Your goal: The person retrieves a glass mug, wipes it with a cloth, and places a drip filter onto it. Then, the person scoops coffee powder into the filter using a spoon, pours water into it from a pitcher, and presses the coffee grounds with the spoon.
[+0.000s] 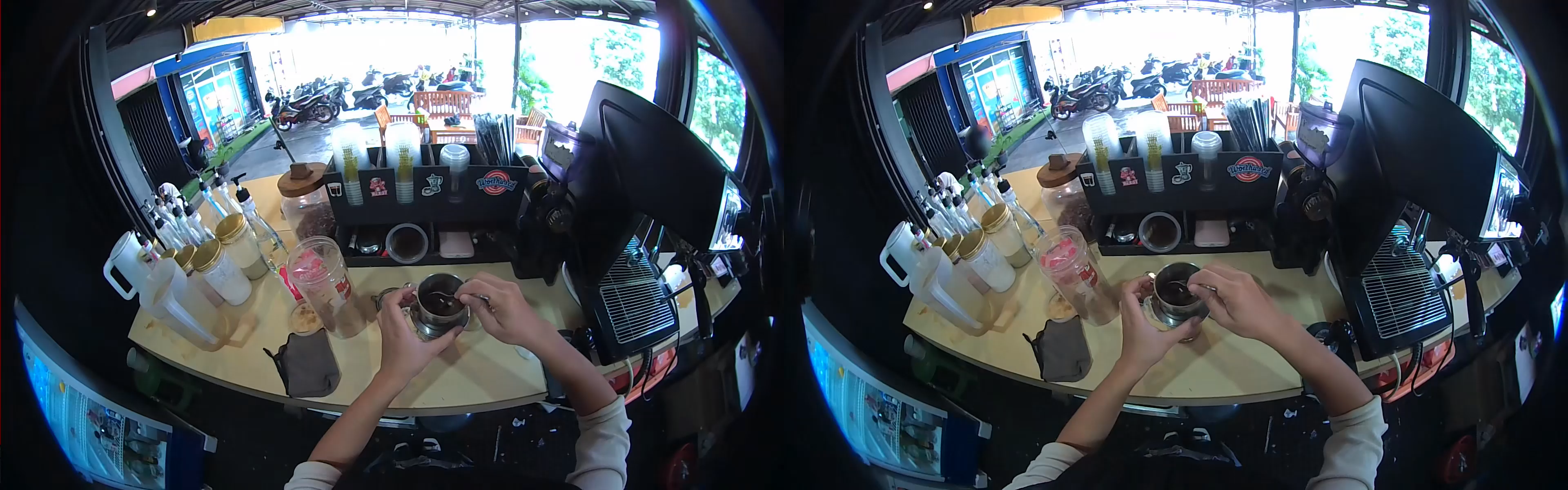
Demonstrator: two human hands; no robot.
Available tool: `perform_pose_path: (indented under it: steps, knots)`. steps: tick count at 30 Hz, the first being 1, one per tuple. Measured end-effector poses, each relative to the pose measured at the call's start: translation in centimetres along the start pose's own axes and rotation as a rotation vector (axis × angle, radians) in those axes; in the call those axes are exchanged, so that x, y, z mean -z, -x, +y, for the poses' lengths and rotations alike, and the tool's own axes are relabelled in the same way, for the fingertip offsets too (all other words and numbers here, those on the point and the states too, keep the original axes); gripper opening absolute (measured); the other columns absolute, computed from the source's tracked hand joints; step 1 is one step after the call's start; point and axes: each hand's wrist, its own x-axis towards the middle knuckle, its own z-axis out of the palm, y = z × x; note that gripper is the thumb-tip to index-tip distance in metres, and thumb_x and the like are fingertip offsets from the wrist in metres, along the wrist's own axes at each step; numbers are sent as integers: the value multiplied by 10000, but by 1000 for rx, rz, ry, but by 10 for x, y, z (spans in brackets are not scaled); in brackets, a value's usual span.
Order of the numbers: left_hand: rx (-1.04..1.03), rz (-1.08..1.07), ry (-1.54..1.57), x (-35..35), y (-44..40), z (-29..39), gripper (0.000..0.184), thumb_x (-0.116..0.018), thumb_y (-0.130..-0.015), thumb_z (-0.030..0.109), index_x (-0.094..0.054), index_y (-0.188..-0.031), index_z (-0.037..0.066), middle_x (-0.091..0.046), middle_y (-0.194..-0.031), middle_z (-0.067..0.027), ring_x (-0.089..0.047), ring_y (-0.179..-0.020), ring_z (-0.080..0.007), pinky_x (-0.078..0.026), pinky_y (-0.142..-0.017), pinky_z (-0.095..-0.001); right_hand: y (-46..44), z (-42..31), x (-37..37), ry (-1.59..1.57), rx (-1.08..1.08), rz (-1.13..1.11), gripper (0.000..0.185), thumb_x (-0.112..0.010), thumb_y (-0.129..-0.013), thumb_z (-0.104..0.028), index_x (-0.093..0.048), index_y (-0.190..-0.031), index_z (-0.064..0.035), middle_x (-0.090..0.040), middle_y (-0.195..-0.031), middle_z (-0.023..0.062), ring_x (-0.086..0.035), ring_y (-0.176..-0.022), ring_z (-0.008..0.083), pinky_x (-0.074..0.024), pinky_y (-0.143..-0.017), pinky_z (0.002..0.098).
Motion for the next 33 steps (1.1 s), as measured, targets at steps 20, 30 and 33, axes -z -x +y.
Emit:
perform_pose_path:
  steps: [20,30,33]
  knots:
    - [71,-358,286,20,-29,-17,1022,-872,-564,152,-213,-1339,54,-498,-1213,-171,-523,-1142,-247,-419,-989,-360,7,6,-2,-2,1,52,109,-596,-861,-44,-627,-963,-20,-600,-810,121,-598,-703,250,-475,-618,339]
    - [136,-253,179,8,-15,1,898,-876,-557,224,-353,-1261,33,-514,-1211,-140,-496,-1178,-247,-401,-979,-373,1,-1,-3,-64,-18,31,86,-583,-871,-31,-638,-934,-11,-612,-820,114,-613,-718,220,-482,-622,317]
    - [180,-306,207,12,-20,-11,876,-876,-557,222,-374,-1251,39,-526,-1187,-121,-517,-1148,-233,-407,-970,-360,-4,0,2,28,4,41,83,-580,-875,-29,-637,-932,-8,-607,-818,111,-614,-723,217,-480,-616,316]
